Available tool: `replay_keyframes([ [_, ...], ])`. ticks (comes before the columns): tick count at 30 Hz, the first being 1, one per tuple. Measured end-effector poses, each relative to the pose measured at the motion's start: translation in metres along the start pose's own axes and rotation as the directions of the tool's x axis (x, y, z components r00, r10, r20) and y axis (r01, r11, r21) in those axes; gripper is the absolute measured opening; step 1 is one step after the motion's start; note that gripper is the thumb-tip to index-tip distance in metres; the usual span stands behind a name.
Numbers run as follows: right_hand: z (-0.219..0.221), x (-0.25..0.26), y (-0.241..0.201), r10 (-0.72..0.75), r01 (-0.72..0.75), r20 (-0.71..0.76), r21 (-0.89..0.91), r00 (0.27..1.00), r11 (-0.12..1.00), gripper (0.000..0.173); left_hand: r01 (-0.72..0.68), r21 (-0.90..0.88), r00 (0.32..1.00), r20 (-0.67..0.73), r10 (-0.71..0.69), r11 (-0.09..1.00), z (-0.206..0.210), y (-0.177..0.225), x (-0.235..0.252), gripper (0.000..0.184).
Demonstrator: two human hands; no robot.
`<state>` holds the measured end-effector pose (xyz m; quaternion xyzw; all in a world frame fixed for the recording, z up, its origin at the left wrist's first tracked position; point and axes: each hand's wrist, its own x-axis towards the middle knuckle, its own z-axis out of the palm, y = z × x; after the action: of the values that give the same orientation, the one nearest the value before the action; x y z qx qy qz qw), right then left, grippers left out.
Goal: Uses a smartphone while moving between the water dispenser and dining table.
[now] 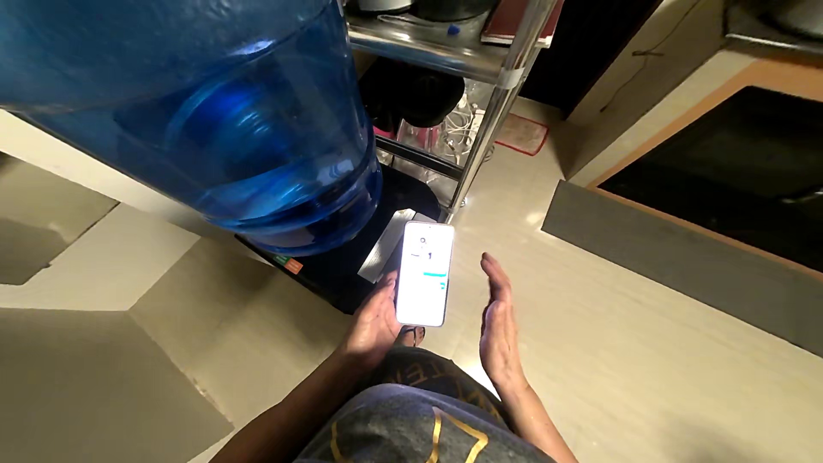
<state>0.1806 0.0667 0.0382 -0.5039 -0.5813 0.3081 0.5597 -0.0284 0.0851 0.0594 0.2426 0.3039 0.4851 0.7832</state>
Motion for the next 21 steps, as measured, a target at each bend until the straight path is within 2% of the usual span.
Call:
replay_keyframes([
  [1,0.002,0.0,0.0,0.092,-0.094,0.023,0.159,0.996,0.983,0.092,0.004,0.009,1.0,-0.001,-0.004,1.0,0.0,0.0,-0.001,0.054],
  [3,0.007,0.001,-0.001,0.237,-0.253,0.09,0.405,0.967,0.879,0.098,0.02,0.013,1.0,-0.002,-0.02,1.0,0.001,0.001,-0.001,0.054],
  [5,0.01,0.001,-0.005,0.321,-0.364,0.175,0.52,0.931,0.773,0.099,0.02,-0.004,1.0,-0.003,-0.02,1.0,0.0,-0.001,-0.002,0.053],
  [10,0.011,-0.004,-0.01,0.33,-0.448,0.304,0.571,0.894,0.688,0.098,0.034,-0.018,0.999,0.019,-0.034,0.999,-0.002,-0.005,-0.005,0.051],
  [21,0.007,-0.014,-0.011,0.335,-0.502,0.381,0.547,0.862,0.67,0.089,0.079,0.013,0.996,0.045,-0.08,0.997,0.0,-0.015,-0.012,0.051],
])
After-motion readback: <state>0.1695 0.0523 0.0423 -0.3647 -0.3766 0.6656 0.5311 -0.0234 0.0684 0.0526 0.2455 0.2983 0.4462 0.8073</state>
